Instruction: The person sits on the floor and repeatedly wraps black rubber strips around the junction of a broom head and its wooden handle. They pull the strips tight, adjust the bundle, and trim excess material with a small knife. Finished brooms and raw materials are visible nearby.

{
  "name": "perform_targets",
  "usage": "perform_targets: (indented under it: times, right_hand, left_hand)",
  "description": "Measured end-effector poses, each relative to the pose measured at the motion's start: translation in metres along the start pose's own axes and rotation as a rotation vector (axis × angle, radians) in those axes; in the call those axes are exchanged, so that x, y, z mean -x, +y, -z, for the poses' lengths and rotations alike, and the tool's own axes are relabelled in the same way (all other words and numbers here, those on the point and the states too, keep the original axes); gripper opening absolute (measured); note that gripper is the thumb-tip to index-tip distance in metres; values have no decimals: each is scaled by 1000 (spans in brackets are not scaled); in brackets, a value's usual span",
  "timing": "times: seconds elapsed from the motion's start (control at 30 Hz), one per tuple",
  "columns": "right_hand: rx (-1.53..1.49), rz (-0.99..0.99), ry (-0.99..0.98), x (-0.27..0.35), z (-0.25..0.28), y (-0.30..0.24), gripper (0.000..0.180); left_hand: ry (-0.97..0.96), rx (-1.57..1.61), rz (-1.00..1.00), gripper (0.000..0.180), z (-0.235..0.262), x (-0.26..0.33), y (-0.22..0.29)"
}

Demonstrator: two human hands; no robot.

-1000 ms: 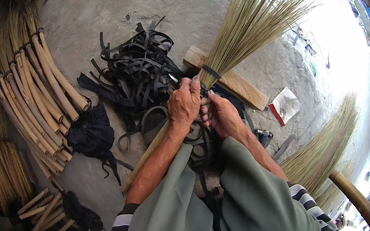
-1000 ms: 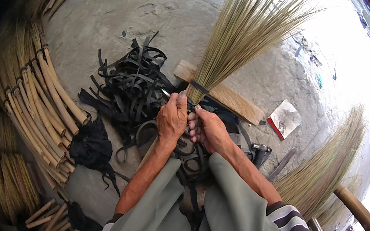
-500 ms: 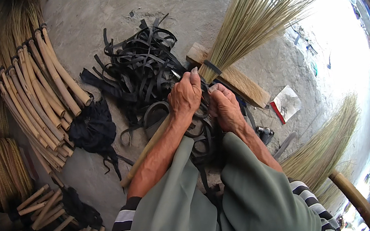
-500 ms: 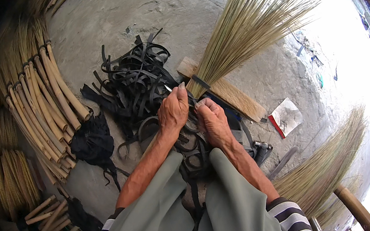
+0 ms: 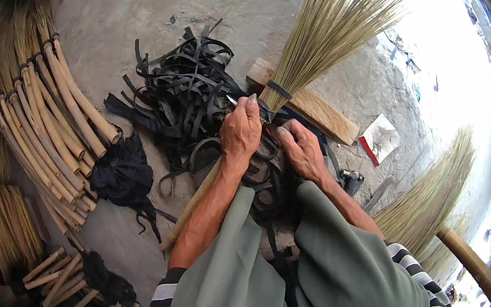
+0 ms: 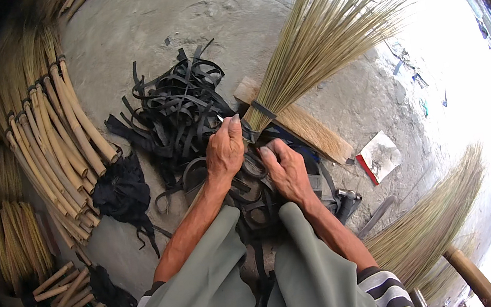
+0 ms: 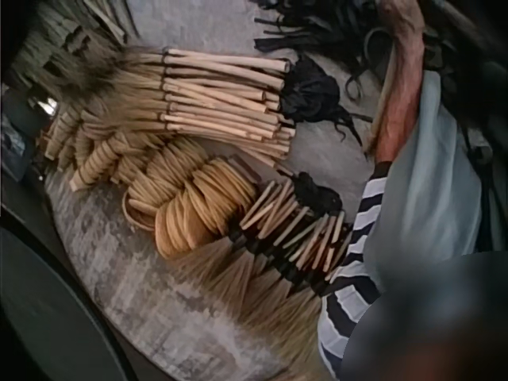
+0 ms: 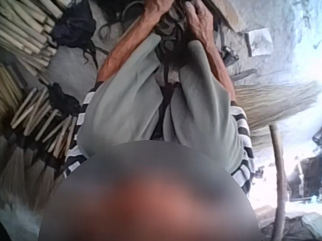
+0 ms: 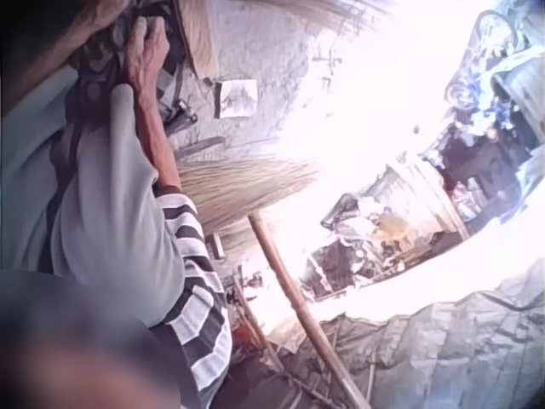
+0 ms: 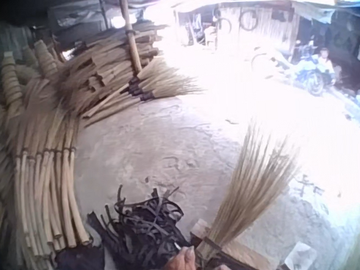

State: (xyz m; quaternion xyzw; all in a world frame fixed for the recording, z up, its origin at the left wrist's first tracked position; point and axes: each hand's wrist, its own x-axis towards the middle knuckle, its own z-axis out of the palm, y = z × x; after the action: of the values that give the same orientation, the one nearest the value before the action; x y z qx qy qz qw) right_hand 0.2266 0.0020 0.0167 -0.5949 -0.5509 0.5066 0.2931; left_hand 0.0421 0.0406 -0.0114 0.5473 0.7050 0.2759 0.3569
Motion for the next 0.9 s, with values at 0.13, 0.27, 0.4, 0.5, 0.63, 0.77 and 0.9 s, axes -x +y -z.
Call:
perform_targets:
  times: [0.13,0.27,0.4,0.5,0.63,0.77,0.9]
  right_hand:
    - [85,5,2,49,44,4,23]
    - [333,-80,300,91,123,39,19]
    - [506,-190,739,103,201,122,20]
    - [578,-167,784,111,228,165,19]
    - [597,-151,733,108,230,184,16]
    - [564,-180,678,93,228,184,15]
    - [661,-292,717,79,224,189,19]
  left_hand:
    - [-2,99,-17,60,-5,1,-12]
    - [105,43,-110,53,-8,-2,-16]
    - [34,127,-132,44,0,8,-6]
    - [21,-66,-254,60,7,12,3]
    - [-12,-88,-271,67,7,13,9]
    - [10,-83,-292,64,3,16,9]
    - [26,-119,-315,60,1,19,11]
